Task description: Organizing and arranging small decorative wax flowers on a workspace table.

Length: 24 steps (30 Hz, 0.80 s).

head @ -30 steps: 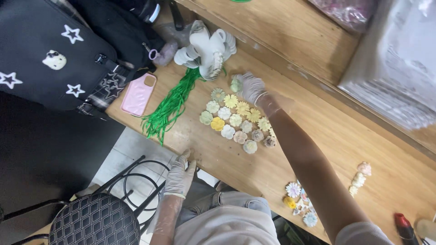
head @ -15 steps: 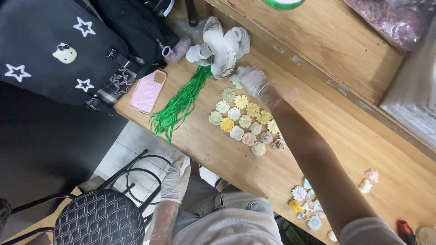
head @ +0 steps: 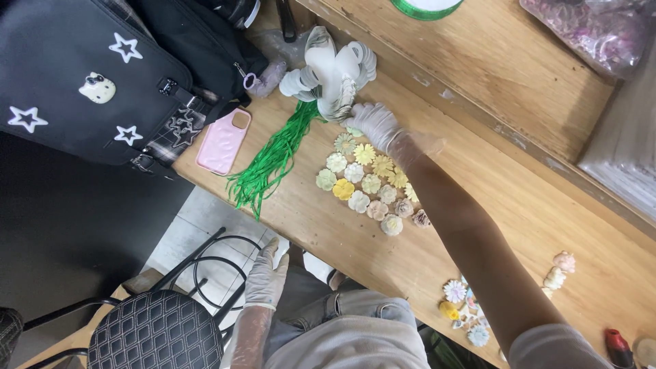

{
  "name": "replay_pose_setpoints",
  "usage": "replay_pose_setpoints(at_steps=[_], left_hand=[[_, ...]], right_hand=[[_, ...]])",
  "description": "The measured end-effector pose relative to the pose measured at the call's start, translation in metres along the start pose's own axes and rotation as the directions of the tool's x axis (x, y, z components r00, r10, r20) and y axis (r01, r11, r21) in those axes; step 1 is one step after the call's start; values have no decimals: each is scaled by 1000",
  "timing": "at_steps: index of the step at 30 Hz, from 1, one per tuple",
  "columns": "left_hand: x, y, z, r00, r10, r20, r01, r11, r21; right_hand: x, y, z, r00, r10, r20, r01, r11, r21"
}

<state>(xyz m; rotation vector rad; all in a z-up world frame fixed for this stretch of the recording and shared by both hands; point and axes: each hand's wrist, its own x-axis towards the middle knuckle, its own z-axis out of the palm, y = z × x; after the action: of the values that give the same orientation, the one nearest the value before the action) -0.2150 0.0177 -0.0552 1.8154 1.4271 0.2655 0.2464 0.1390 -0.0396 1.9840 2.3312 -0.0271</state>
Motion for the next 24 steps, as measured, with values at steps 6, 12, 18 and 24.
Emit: replay_pose_setpoints(at_steps=[6,12,18,24], left_hand=[[4,-16,10,995,87,-49,-90,995,-44],[14,6,0,990,67,123,-60,997,-56],[48,59,8,951,53,305,-130,962,239],[60,128,16,928,167,332,-297,871,391]], right_hand=[[-11,-5,-20,997,68,48,-67,998,-7],[-106,-10,-27,944,226,-239,-219,974,57],[-309,-32,-69,502,829,-246,-601,539,590],[-527,-63,-78,40,993,108,-849,-24,528]])
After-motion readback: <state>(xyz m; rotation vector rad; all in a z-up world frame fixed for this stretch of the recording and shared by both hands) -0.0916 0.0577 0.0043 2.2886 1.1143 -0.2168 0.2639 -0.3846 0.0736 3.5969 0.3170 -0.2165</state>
